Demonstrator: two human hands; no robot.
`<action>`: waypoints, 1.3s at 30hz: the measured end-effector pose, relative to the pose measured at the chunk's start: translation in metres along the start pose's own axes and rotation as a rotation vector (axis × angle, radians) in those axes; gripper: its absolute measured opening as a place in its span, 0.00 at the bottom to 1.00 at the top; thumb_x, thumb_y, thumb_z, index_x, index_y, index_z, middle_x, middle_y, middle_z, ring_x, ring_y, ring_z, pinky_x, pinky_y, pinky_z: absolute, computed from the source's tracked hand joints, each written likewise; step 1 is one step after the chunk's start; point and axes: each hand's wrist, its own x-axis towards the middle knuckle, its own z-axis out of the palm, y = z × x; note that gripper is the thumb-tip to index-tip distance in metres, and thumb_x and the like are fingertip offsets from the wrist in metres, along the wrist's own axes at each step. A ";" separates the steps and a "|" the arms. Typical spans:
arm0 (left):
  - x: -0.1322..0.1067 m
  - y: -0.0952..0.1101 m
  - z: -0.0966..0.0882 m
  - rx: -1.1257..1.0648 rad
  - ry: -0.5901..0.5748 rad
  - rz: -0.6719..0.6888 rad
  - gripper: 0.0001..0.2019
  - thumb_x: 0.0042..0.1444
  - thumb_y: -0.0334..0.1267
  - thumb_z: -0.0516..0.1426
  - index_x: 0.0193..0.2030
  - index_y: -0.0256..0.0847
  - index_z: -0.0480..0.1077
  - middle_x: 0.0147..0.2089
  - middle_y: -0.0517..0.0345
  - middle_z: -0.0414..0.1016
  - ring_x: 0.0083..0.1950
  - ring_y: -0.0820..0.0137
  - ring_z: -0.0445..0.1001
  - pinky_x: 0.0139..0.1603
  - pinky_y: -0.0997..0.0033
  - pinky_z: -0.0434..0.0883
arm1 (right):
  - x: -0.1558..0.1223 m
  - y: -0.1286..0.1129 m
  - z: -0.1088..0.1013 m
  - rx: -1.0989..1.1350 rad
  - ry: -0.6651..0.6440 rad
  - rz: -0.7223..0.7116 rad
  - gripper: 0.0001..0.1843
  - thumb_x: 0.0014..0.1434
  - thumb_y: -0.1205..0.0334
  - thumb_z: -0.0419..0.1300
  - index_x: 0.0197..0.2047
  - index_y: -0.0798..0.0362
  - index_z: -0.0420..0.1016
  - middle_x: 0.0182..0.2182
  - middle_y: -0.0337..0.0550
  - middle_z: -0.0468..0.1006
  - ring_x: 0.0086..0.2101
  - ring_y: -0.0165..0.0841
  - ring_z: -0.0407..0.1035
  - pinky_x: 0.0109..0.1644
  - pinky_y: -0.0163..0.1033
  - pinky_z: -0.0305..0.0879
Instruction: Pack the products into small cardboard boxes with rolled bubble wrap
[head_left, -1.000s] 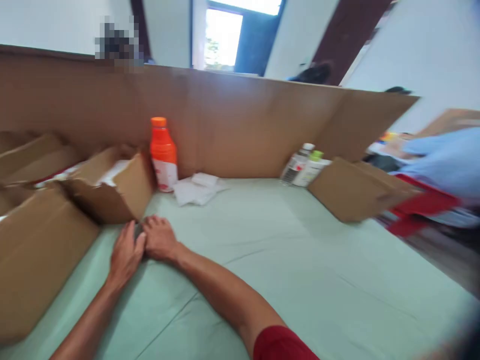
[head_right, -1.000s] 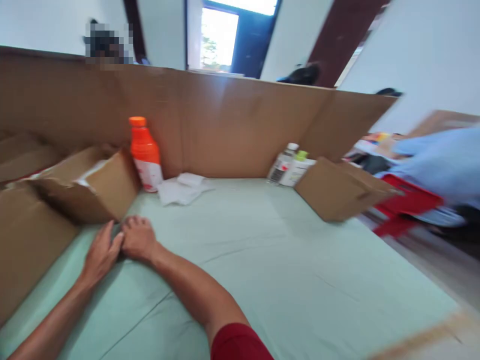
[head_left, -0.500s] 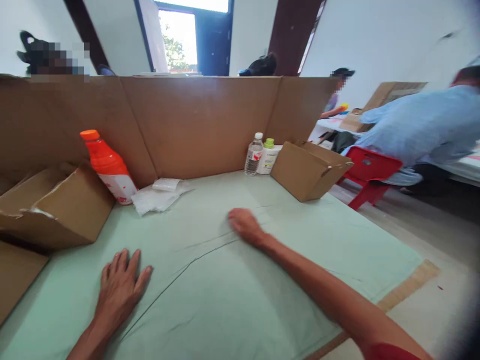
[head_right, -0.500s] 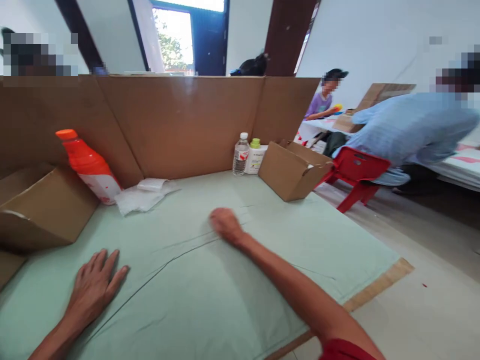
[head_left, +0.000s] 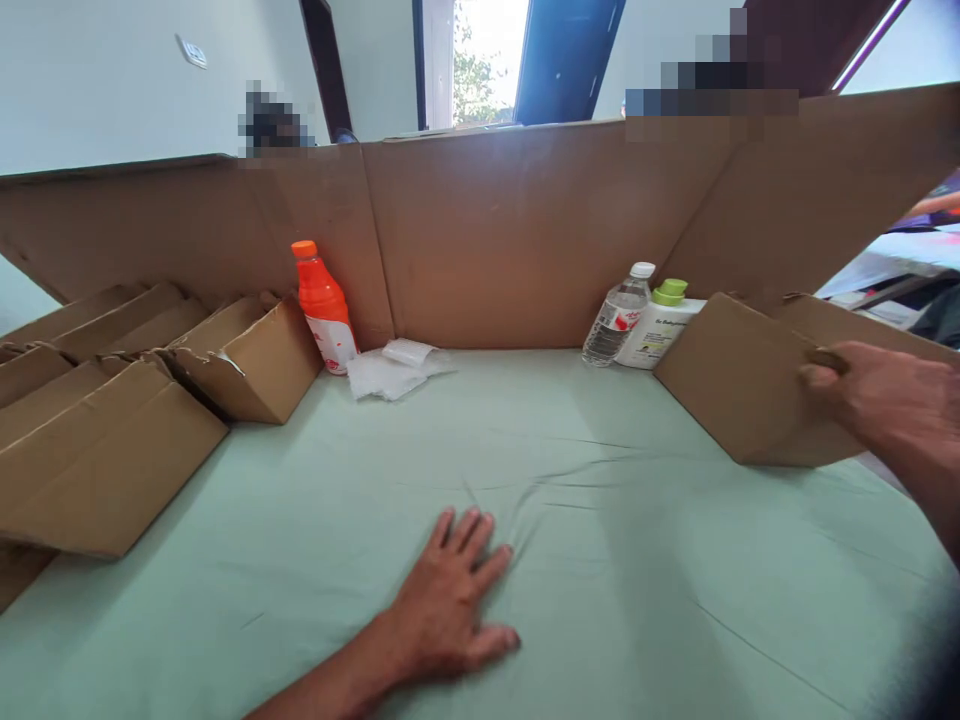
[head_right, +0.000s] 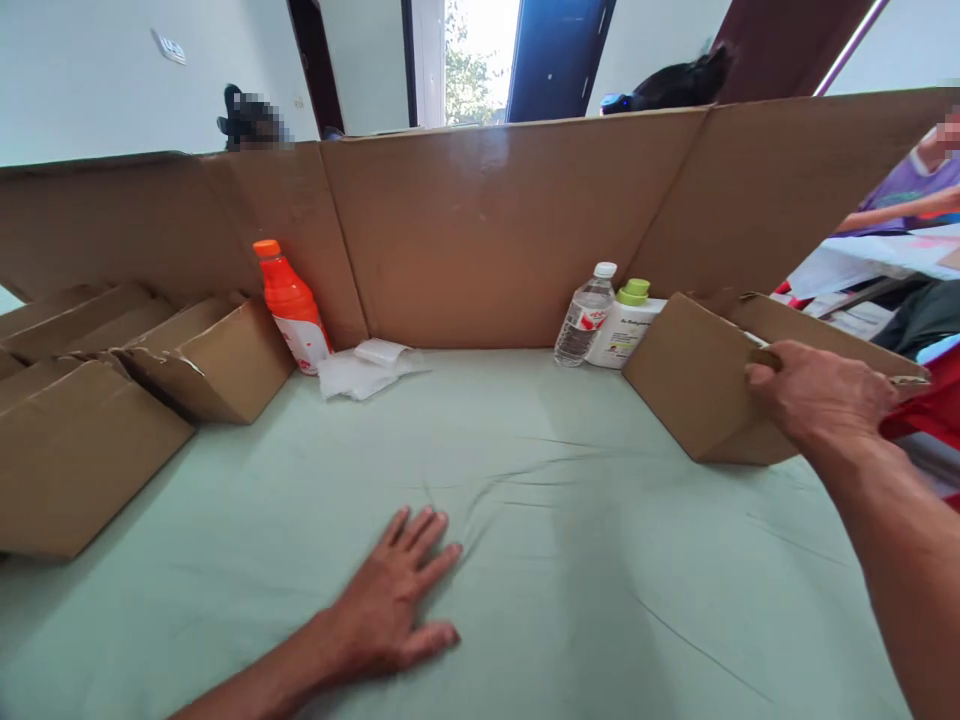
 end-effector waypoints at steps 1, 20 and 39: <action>-0.002 0.009 0.003 -0.043 -0.020 0.055 0.40 0.62 0.65 0.50 0.74 0.44 0.54 0.78 0.38 0.44 0.79 0.50 0.40 0.76 0.38 0.38 | -0.002 -0.006 0.000 -0.053 -0.030 0.088 0.21 0.56 0.52 0.66 0.16 0.50 0.69 0.25 0.61 0.78 0.40 0.56 0.75 0.37 0.58 0.58; -0.117 -0.040 0.004 -0.550 0.702 -0.300 0.43 0.56 0.45 0.62 0.75 0.44 0.50 0.71 0.41 0.62 0.70 0.48 0.64 0.68 0.43 0.65 | -0.279 -0.176 -0.146 0.798 -0.047 -0.349 0.14 0.65 0.52 0.60 0.51 0.45 0.79 0.51 0.46 0.81 0.53 0.45 0.73 0.58 0.52 0.67; -0.095 -0.105 -0.048 -0.905 0.740 -0.302 0.38 0.47 0.53 0.65 0.62 0.34 0.65 0.56 0.40 0.76 0.58 0.45 0.74 0.58 0.50 0.72 | -0.333 -0.269 -0.024 1.081 -0.750 0.251 0.32 0.57 0.32 0.58 0.38 0.56 0.82 0.35 0.49 0.82 0.41 0.45 0.72 0.46 0.45 0.72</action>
